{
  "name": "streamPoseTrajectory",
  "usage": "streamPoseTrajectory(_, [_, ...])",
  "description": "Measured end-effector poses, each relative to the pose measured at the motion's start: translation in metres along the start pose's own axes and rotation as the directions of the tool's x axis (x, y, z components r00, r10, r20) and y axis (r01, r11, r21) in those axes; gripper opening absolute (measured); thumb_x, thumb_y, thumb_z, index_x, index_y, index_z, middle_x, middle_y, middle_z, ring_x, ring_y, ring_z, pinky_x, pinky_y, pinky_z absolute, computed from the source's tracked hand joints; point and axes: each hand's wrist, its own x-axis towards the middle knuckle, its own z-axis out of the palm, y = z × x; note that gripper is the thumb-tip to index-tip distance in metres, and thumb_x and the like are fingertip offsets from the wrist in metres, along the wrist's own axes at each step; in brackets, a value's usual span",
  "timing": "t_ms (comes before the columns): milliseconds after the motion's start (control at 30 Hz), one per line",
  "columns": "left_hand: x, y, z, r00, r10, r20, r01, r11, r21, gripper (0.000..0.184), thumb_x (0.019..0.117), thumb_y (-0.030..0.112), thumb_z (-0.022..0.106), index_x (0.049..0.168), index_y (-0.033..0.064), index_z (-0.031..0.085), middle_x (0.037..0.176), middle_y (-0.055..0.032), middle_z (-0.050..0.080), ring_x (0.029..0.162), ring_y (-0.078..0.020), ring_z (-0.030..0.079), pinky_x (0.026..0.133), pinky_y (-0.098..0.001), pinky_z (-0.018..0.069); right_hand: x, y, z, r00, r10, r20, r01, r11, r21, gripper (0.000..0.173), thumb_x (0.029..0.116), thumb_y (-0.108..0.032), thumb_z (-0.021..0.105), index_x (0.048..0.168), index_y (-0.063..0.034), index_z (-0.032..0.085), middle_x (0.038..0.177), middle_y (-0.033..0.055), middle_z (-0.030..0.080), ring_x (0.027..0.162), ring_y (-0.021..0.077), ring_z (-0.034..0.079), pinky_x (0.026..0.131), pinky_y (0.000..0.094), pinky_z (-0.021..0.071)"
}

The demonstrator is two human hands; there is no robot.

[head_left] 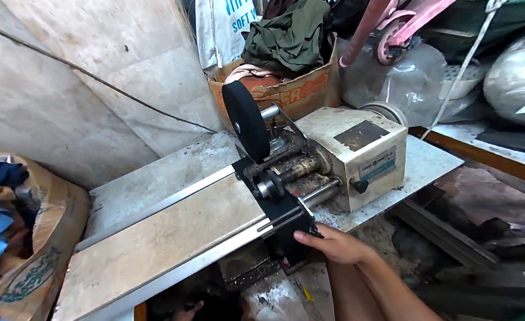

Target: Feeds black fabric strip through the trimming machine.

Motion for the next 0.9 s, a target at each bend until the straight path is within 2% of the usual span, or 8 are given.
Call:
streamPoseTrajectory(67, [-0.004,0.002,-0.001,1.000,-0.019,-0.007,0.018,1.000,-0.018,0.058,0.0912,0.053,0.072,0.124,0.0052,0.070,0.125,-0.0210,0.068,0.123,-0.0357,0.062,0.109,-0.0562,0.0439,0.000,0.001,0.001,1.000,-0.004,-0.010,0.004,1.000,0.001,0.033,0.1086,-0.031,0.046,0.120,-0.0073,0.067,0.108,0.0011,0.076,0.102,0.0113,0.072,0.095,0.0340,0.0600])
streamPoseTrajectory(200, [-0.008,0.014,-0.002,0.999,-0.038,0.009,0.038,0.999,0.017,0.061,0.0929,0.057,0.068,0.127,0.0060,0.068,0.129,-0.0214,0.066,0.127,-0.0358,0.059,0.110,-0.0561,0.0433,-0.004,-0.001,0.005,0.991,0.007,-0.135,-0.019,0.996,-0.086,0.030,0.1052,-0.035,0.052,0.118,-0.0142,0.068,0.106,-0.0090,0.074,0.101,0.0001,0.068,0.095,0.0252,0.0573])
streamPoseTrajectory(300, [-0.033,0.032,-0.006,0.998,-0.063,0.016,0.063,0.998,-0.008,0.066,0.0937,0.056,0.067,0.136,0.0048,0.062,0.135,-0.0218,0.062,0.131,-0.0360,0.056,0.112,-0.0556,0.0421,-0.007,0.006,0.010,0.975,-0.009,-0.224,-0.011,0.996,-0.089,0.036,0.1003,-0.046,0.059,0.122,-0.0189,0.067,0.110,-0.0127,0.074,0.104,-0.0012,0.068,0.097,0.0247,0.0562])
streamPoseTrajectory(367, [-0.041,0.036,-0.008,0.997,-0.077,0.012,0.078,0.997,-0.019,0.068,0.0940,0.055,0.067,0.136,0.0014,0.060,0.136,-0.0231,0.062,0.130,-0.0366,0.057,0.111,-0.0557,0.0424,-0.007,0.007,0.013,0.966,0.001,-0.258,-0.013,0.999,-0.048,0.032,0.1005,-0.037,0.060,0.124,-0.0168,0.064,0.110,-0.0154,0.072,0.104,-0.0038,0.066,0.098,0.0232,0.0547])
streamPoseTrajectory(433, [-0.044,0.037,-0.010,0.995,-0.101,0.012,0.101,0.995,0.002,0.070,0.0938,0.057,0.065,0.135,0.0004,0.061,0.136,-0.0236,0.062,0.130,-0.0370,0.057,0.111,-0.0569,0.0428,-0.005,-0.002,0.016,0.968,0.048,-0.246,-0.049,0.999,0.001,0.026,0.1020,-0.021,0.055,0.127,-0.0138,0.055,0.110,-0.0197,0.070,0.106,-0.0078,0.064,0.101,0.0203,0.0521])
streamPoseTrajectory(467, [-0.042,0.034,-0.009,0.995,-0.104,0.009,0.104,0.995,0.005,0.070,0.0929,0.059,0.065,0.133,0.0012,0.062,0.135,-0.0231,0.062,0.130,-0.0366,0.057,0.110,-0.0572,0.0433,-0.005,-0.003,0.016,0.971,0.051,-0.232,-0.045,0.999,0.031,0.025,0.1022,-0.017,0.054,0.127,-0.0144,0.055,0.110,-0.0204,0.070,0.107,-0.0076,0.064,0.102,0.0211,0.0516])
streamPoseTrajectory(600, [-0.036,0.029,-0.009,0.997,-0.076,0.022,0.076,0.997,0.001,0.063,0.0942,0.057,0.064,0.129,0.0041,0.066,0.132,-0.0213,0.064,0.128,-0.0350,0.059,0.110,-0.0567,0.0436,-0.003,0.004,0.008,0.987,-0.013,-0.158,0.022,0.998,0.053,0.023,0.1041,-0.021,0.054,0.127,-0.0204,0.056,0.115,-0.0203,0.070,0.112,-0.0050,0.063,0.106,0.0241,0.0499])
streamPoseTrajectory(900, [-0.034,0.029,-0.010,0.997,-0.072,0.026,0.072,0.997,-0.026,0.059,0.0946,0.053,0.066,0.127,0.0045,0.067,0.130,-0.0203,0.065,0.126,-0.0334,0.060,0.109,-0.0548,0.0442,-0.002,0.005,0.008,0.988,-0.012,-0.155,0.020,0.999,0.048,0.020,0.1042,-0.022,0.053,0.123,-0.0212,0.060,0.113,-0.0192,0.071,0.109,-0.0052,0.064,0.103,0.0227,0.0513])
